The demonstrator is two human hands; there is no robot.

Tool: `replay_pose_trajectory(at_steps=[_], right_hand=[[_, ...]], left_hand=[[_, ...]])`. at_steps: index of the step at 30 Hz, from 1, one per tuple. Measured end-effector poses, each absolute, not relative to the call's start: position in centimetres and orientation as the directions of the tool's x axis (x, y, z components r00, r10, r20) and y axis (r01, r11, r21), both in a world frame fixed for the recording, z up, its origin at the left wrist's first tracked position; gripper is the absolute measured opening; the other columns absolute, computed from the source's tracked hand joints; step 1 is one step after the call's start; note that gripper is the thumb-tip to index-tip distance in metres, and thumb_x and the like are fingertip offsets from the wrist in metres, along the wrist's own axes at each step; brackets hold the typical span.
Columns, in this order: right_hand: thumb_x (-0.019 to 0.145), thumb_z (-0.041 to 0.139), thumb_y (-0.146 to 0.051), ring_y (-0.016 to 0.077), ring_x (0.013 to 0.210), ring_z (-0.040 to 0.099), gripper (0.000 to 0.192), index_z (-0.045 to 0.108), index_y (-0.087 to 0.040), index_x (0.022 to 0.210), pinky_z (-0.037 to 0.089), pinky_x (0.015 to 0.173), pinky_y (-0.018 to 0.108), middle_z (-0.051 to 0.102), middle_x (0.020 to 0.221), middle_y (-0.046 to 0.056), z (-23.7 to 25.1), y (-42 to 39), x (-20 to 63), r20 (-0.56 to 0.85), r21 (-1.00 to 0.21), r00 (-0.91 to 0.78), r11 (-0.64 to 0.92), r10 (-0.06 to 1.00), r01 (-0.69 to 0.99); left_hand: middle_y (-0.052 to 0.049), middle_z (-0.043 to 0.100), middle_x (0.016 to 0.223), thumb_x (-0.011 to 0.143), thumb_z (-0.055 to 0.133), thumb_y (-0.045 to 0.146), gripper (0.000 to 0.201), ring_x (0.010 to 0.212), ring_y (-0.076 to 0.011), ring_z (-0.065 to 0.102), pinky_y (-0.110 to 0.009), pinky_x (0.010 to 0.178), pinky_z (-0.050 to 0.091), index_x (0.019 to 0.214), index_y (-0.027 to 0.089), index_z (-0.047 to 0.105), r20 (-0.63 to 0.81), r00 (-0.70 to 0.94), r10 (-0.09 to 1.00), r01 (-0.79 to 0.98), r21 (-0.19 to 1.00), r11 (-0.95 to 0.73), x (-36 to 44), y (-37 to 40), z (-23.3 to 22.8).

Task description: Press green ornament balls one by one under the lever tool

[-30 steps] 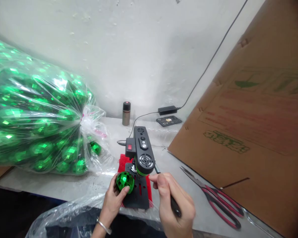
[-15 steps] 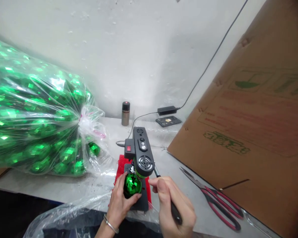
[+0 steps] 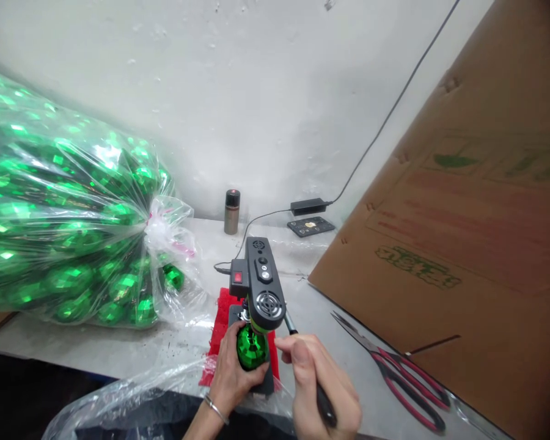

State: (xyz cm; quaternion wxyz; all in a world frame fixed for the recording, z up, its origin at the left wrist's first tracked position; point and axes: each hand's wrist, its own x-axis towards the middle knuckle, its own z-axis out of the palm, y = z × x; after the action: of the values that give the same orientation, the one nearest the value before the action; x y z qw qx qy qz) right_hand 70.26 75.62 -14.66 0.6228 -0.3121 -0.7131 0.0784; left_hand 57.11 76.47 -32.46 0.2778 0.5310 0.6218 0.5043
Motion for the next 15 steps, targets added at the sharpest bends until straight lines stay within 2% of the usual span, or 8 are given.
replay_pose_trajectory(at_steps=[3, 8, 15], right_hand=[[0.104, 0.051, -0.004, 0.0102, 0.074, 0.071, 0.022, 0.066, -0.019, 0.098, 0.056, 0.069, 0.019, 0.072, 0.084, 0.0, -15.4, 75.5, 70.2, 0.833, -0.526, 0.021, 0.781, 0.552, 0.336], [0.101, 0.053, -0.003, 0.0117, 0.072, 0.072, 0.023, 0.069, -0.018, 0.097, 0.056, 0.069, 0.022, 0.074, 0.082, 0.001, -16.5, 75.5, 70.0, 0.864, -0.481, 0.038, 0.8, 0.503, 0.358], [0.103, 0.054, -0.006, 0.0106, 0.071, 0.071, 0.023, 0.071, -0.019, 0.094, 0.055, 0.069, 0.021, 0.072, 0.08, 0.0, -16.8, 75.3, 69.7, 0.861, -0.49, 0.08, 0.777, 0.502, 0.396]], left_hand=[[-0.02, 0.073, 0.133, 0.068, 0.088, 0.036, 0.08, 0.122, -0.0414, 0.073, -0.063, 0.108, 0.06, 0.14, 0.016, 0.06, 0.231, -0.29, 0.929, 0.407, 0.908, -0.099, 57.1, 76.5, -33.0], [-0.021, 0.072, 0.135, 0.069, 0.086, 0.034, 0.078, 0.125, -0.0417, 0.072, -0.064, 0.109, 0.06, 0.14, 0.015, 0.059, 0.276, -0.276, 0.921, 0.45, 0.884, -0.13, 57.4, 76.5, -33.1], [-0.021, 0.071, 0.136, 0.069, 0.085, 0.03, 0.08, 0.126, -0.0403, 0.072, -0.062, 0.11, 0.059, 0.143, 0.016, 0.057, 0.284, -0.276, 0.918, 0.448, 0.883, -0.138, 57.6, 76.5, -33.0]])
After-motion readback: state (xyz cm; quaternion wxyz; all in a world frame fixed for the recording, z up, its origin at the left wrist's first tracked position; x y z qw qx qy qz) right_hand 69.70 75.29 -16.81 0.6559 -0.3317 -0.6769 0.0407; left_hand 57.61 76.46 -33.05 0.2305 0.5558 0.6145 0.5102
